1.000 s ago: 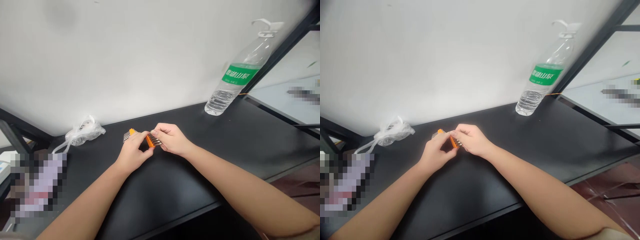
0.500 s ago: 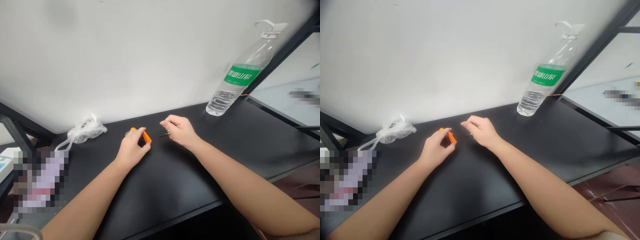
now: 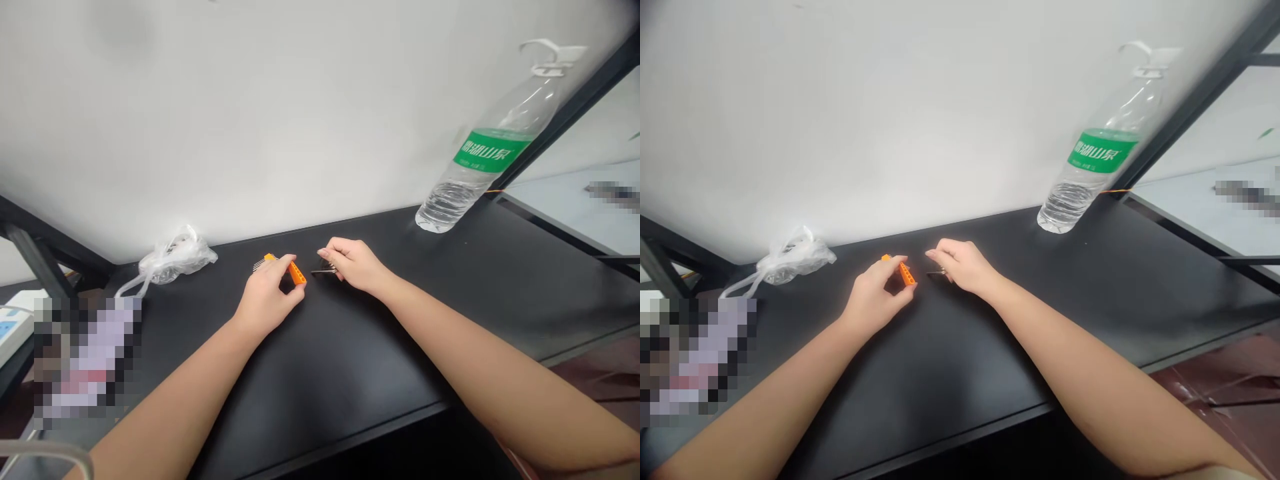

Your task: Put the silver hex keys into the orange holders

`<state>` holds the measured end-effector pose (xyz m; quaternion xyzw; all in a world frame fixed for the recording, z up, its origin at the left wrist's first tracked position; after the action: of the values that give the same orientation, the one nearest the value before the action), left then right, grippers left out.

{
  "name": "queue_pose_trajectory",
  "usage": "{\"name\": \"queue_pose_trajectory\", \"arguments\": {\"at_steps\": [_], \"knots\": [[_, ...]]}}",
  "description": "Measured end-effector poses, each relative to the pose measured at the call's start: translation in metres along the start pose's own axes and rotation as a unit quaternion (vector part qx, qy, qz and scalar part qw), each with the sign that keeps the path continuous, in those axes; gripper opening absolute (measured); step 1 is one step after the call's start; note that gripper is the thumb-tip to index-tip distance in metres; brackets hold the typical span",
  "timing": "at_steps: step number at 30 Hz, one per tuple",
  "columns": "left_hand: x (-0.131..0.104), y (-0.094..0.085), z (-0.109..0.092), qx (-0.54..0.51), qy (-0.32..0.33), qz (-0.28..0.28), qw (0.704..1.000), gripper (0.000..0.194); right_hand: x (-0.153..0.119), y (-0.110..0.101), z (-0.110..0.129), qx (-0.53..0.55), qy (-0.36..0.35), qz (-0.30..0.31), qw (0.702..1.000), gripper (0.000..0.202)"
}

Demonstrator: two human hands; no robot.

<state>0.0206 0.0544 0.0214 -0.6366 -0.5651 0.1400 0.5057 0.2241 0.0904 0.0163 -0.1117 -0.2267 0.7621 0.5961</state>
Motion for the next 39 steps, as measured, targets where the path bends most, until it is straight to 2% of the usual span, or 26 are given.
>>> {"name": "queue_pose_trajectory", "arguments": {"at_steps": [4,6,11,14,19,23,32,39], "knots": [[0.000,0.000,-0.001,-0.002,0.005,0.000,1.000,0.048,-0.002,0.008,-0.007,-0.023,0.038,0.081,0.996,0.044],[0.000,0.000,-0.001,-0.003,0.007,0.000,1.000,0.048,-0.001,0.009,-0.007,-0.043,0.036,0.101,0.993,0.043],[0.001,-0.001,-0.003,-0.003,-0.003,0.014,1.000,0.047,0.003,0.001,-0.006,-0.065,0.007,0.058,0.996,0.046],[0.001,0.000,-0.002,-0.004,-0.007,0.019,1.000,0.046,0.005,-0.003,-0.010,-0.025,0.015,0.033,0.999,0.048],[0.000,0.001,-0.001,-0.011,-0.007,0.022,1.000,0.046,0.008,-0.010,-0.015,0.038,0.028,0.038,0.998,0.044],[0.000,0.001,-0.001,-0.010,-0.012,0.026,1.000,0.046,0.011,-0.024,-0.016,-0.029,0.014,0.026,0.999,0.045],[0.000,0.002,0.000,-0.015,-0.015,0.034,0.999,0.048,0.012,-0.047,-0.026,-0.118,0.031,0.092,0.988,0.035],[0.000,0.003,0.001,-0.014,-0.016,0.040,0.999,0.048,0.016,-0.061,-0.033,-0.156,0.033,0.060,0.985,0.031]]}}
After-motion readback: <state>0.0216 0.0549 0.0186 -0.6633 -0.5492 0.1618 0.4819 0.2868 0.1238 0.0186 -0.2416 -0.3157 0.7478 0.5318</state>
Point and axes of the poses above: each hand's wrist, its own x-axis towards the middle knuckle, its own y-axis out of the palm, z = x × y, the point moved 6 cm from there along x, towards the middle knuckle, and after that the axes turned 2 degrees about z, right-handed, at the moved point
